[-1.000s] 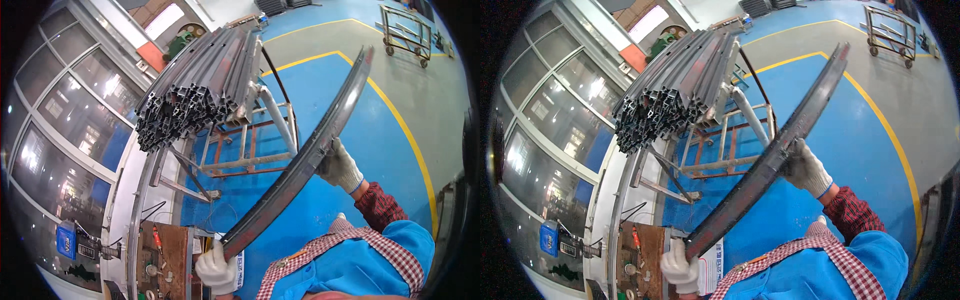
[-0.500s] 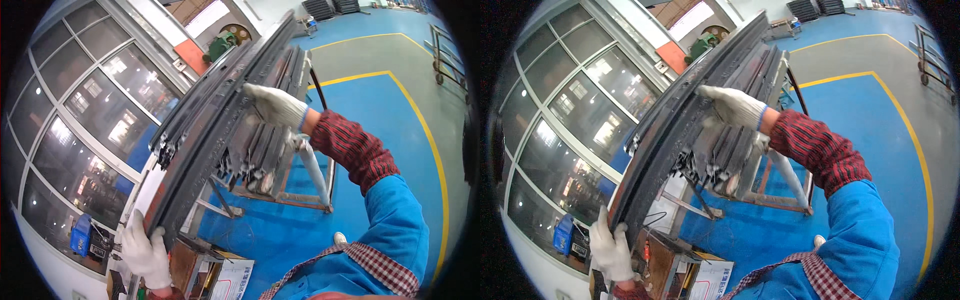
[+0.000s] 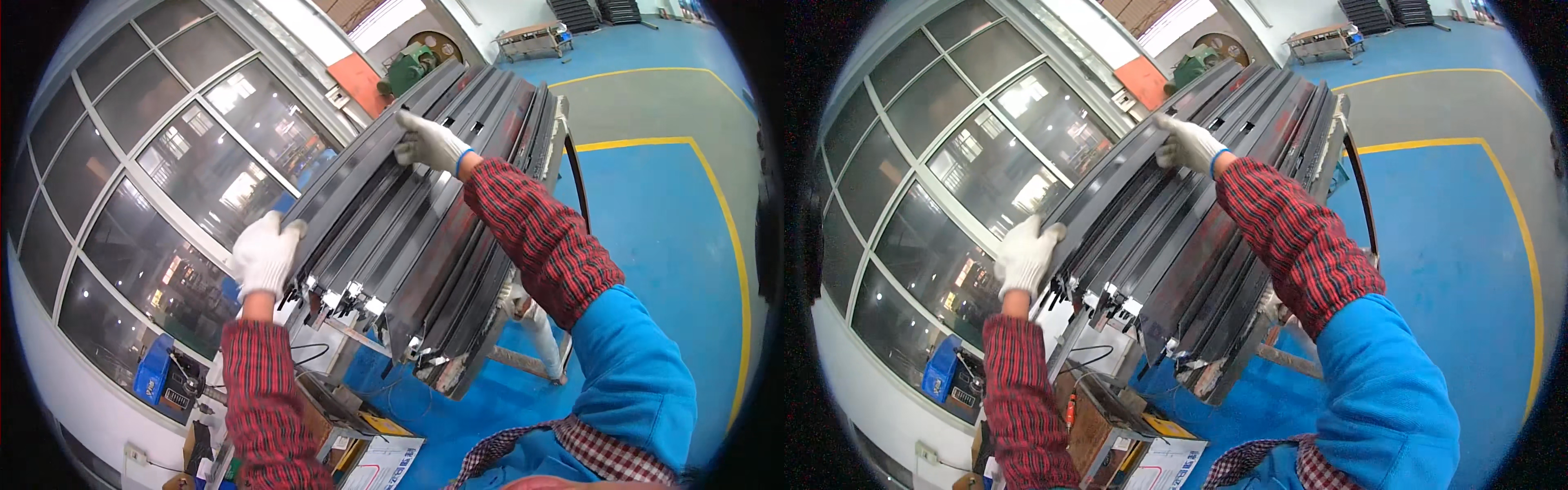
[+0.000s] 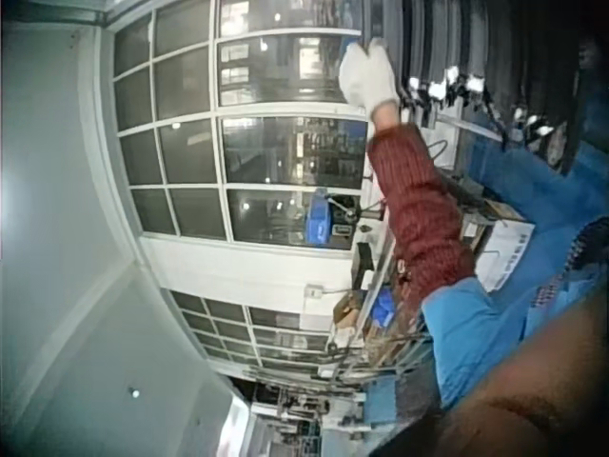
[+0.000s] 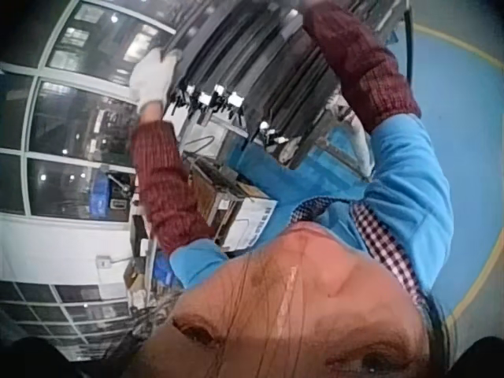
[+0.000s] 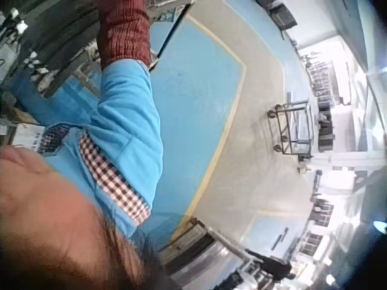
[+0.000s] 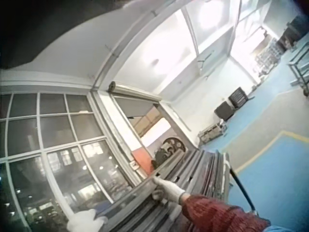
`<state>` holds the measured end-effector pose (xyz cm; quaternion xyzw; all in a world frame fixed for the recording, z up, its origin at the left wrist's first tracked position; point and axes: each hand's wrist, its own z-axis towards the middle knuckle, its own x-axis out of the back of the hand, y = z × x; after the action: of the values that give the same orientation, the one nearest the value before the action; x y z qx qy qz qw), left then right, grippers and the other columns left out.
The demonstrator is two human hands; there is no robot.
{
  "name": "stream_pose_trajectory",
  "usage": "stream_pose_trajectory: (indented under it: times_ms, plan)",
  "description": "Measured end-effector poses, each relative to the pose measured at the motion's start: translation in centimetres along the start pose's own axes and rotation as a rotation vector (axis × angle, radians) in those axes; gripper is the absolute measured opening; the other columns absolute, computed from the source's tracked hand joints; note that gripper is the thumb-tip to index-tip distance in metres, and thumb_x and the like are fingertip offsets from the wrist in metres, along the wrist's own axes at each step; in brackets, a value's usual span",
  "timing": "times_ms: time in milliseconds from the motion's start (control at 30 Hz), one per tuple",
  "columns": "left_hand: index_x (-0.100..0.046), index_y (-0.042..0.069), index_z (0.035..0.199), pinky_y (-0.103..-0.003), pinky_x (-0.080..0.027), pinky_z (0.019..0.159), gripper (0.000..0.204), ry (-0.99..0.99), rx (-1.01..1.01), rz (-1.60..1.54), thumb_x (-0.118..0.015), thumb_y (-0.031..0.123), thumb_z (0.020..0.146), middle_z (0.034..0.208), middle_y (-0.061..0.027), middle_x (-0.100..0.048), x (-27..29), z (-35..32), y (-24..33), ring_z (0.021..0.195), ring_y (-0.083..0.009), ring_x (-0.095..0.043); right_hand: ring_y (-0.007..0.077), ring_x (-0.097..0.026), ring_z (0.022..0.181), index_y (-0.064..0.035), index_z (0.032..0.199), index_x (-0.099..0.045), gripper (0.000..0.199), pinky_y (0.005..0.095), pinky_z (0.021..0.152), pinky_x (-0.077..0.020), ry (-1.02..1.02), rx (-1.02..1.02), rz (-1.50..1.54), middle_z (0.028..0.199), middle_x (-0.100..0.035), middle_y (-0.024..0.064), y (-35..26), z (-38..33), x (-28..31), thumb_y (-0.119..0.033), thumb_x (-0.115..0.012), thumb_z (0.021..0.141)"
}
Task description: Operating a machine to process metal rails and then moving them from a workbench to a storage rack.
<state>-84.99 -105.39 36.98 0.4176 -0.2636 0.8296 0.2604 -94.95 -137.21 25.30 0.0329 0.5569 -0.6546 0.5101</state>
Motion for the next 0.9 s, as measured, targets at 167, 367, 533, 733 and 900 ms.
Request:
stream_pose_trajectory:
  times_ms: [167, 367, 533, 733, 900]
  plan:
    - [-0.072, 0.008, 0.111, -0.047, -0.052, 0.084, 0.049, 0.006, -0.129, -0.143, -0.053, 0.049, 0.091, 0.111, -0.0169, -0.072, -6.3, 7.3, 1.3, 0.103, -0.0372, -0.067, 0.0317, -0.063, 0.115, -0.0080, 0.133, -0.065, 0.056, 0.0397, 0.087, -0.0571, -0.059, 0.165, -0.830, 0.132, -0.062, 0.0186, 1.1, -3.3, 2.3, -0.046, -0.070, 0.092]
    - [-0.069, 0.013, 0.123, -0.045, -0.051, 0.092, 0.050, 0.138, -0.181, 0.049, -0.050, 0.049, 0.095, 0.118, -0.0116, -0.068, -10.4, 10.4, 0.3, 0.109, -0.0357, -0.061, 0.0343, -0.065, 0.111, -0.0119, 0.129, -0.067, 0.053, 0.0422, 0.092, -0.0550, -0.043, 0.730, -1.459, 0.121, -0.067, 0.0131, 4.4, -3.8, 3.1, -0.048, -0.068, 0.090]
    - [-0.065, 0.011, 0.134, -0.041, -0.051, 0.095, 0.048, 0.393, -0.171, -0.240, -0.056, 0.037, 0.095, 0.122, -0.0133, -0.068, -9.9, 4.9, -4.9, 0.111, -0.0333, -0.063, 0.0322, -0.068, 0.105, -0.0138, 0.127, -0.069, 0.052, 0.0414, 0.090, -0.0549, -0.073, 0.736, -1.476, 0.118, -0.069, 0.0112, 3.0, -4.8, 2.8, -0.050, -0.066, 0.091]
    - [-0.070, 0.007, 0.125, -0.039, -0.051, 0.086, 0.039, 0.608, -0.181, -0.272, -0.064, 0.012, 0.086, 0.110, -0.0163, -0.070, -14.1, -15.4, -14.4, 0.094, -0.0312, -0.065, 0.0228, -0.067, 0.112, -0.0054, 0.140, -0.062, 0.040, 0.0318, 0.102, -0.0504, -0.115, 0.661, -1.035, 0.134, -0.067, 0.0124, -0.2, -16.9, -2.3, -0.019, -0.059, 0.103]
    - [-0.071, 0.007, 0.077, -0.048, -0.046, 0.056, 0.044, -0.246, 0.107, -0.076, -0.057, 0.047, 0.089, 0.062, -0.0181, -0.063, -22.5, -39.2, -21.9, 0.055, -0.0388, -0.056, 0.0281, -0.066, 0.119, 0.0063, 0.130, -0.064, 0.036, 0.0379, 0.110, -0.0486, 0.078, 0.567, -1.377, 0.134, -0.066, 0.0218, 0.5, -33.3, -4.6, -0.010, -0.043, 0.106]
